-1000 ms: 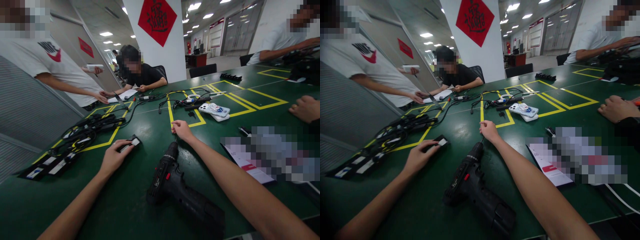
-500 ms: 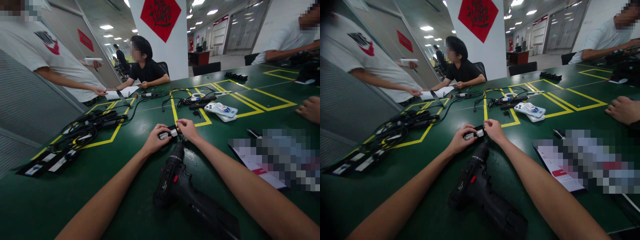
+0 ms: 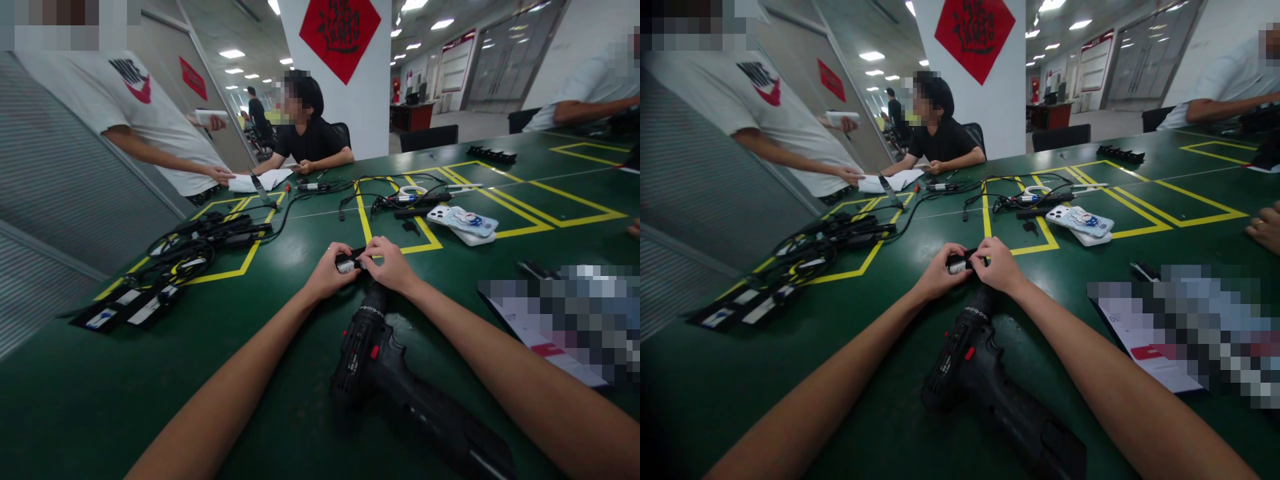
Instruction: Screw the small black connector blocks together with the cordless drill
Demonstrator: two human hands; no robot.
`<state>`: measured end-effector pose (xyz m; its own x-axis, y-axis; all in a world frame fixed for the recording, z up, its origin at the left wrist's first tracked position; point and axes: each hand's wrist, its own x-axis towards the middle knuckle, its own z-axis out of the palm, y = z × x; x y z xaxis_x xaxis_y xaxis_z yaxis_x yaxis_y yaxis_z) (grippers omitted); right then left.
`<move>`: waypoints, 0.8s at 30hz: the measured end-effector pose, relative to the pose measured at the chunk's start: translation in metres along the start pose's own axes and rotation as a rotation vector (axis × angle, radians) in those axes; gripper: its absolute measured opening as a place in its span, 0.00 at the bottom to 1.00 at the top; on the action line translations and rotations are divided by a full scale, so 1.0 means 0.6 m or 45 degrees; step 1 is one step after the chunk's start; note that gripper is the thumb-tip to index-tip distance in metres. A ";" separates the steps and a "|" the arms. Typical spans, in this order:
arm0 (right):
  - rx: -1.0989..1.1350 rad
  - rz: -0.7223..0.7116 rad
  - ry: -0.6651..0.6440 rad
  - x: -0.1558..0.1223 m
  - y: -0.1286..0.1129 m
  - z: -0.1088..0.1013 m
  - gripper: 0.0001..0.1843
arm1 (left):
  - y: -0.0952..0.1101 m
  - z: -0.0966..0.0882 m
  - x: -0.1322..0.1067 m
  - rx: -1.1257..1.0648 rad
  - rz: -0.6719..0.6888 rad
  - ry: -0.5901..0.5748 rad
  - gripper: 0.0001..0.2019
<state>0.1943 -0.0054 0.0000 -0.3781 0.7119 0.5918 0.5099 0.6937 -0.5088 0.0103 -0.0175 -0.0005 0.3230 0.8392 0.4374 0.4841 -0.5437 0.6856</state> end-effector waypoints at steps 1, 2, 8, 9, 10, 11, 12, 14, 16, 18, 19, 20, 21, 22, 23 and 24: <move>-0.008 -0.014 -0.007 0.000 0.000 0.000 0.09 | -0.001 -0.001 0.000 0.010 0.012 0.000 0.17; -0.015 -0.025 -0.014 0.000 -0.001 0.000 0.09 | -0.001 -0.001 0.001 0.020 0.024 -0.001 0.16; -0.027 -0.040 -0.057 0.001 -0.001 0.001 0.10 | 0.000 -0.003 0.002 0.069 0.050 -0.024 0.14; -0.027 -0.034 -0.065 0.001 -0.001 0.002 0.10 | 0.000 -0.003 0.002 0.073 0.043 -0.025 0.14; -0.027 -0.026 -0.073 0.002 -0.001 0.002 0.10 | 0.001 -0.003 0.002 0.075 0.033 -0.024 0.14; -0.027 -0.016 -0.081 0.003 0.000 0.002 0.10 | 0.001 -0.003 0.002 0.077 0.022 -0.025 0.14; -0.027 -0.005 -0.088 0.005 0.000 0.002 0.11 | 0.002 -0.003 0.002 0.079 0.011 -0.029 0.14; -0.027 0.015 -0.106 0.008 -0.002 0.002 0.11 | 0.004 -0.004 0.002 0.078 -0.001 -0.045 0.14; -0.023 0.031 -0.124 0.012 -0.004 0.003 0.10 | 0.006 -0.005 0.002 0.071 0.002 -0.059 0.14; -0.012 0.051 -0.129 0.013 -0.007 0.005 0.10 | 0.007 -0.006 0.001 0.057 0.011 -0.062 0.14; -0.002 0.062 -0.127 0.013 -0.007 0.006 0.10 | 0.007 -0.006 0.001 0.048 0.013 -0.058 0.14; 0.010 0.077 -0.120 0.013 -0.007 0.008 0.10 | 0.007 -0.007 0.001 0.036 0.013 -0.055 0.14; 0.025 0.093 -0.111 0.013 -0.006 0.009 0.11 | 0.006 -0.007 0.001 0.022 0.007 -0.056 0.14; 0.043 0.110 -0.100 0.013 -0.004 0.010 0.10 | 0.006 -0.008 0.001 0.005 -0.004 -0.061 0.15; 0.062 0.128 -0.089 0.012 -0.002 0.011 0.11 | 0.005 -0.008 0.001 -0.012 -0.020 -0.068 0.15; 0.080 0.147 -0.078 0.012 0.000 0.012 0.11 | 0.004 -0.009 0.001 -0.028 -0.038 -0.076 0.15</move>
<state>0.1860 0.0005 0.0000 -0.3672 0.7912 0.4890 0.5040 0.6111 -0.6103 0.0074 -0.0186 0.0045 0.3571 0.8527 0.3812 0.4767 -0.5173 0.7107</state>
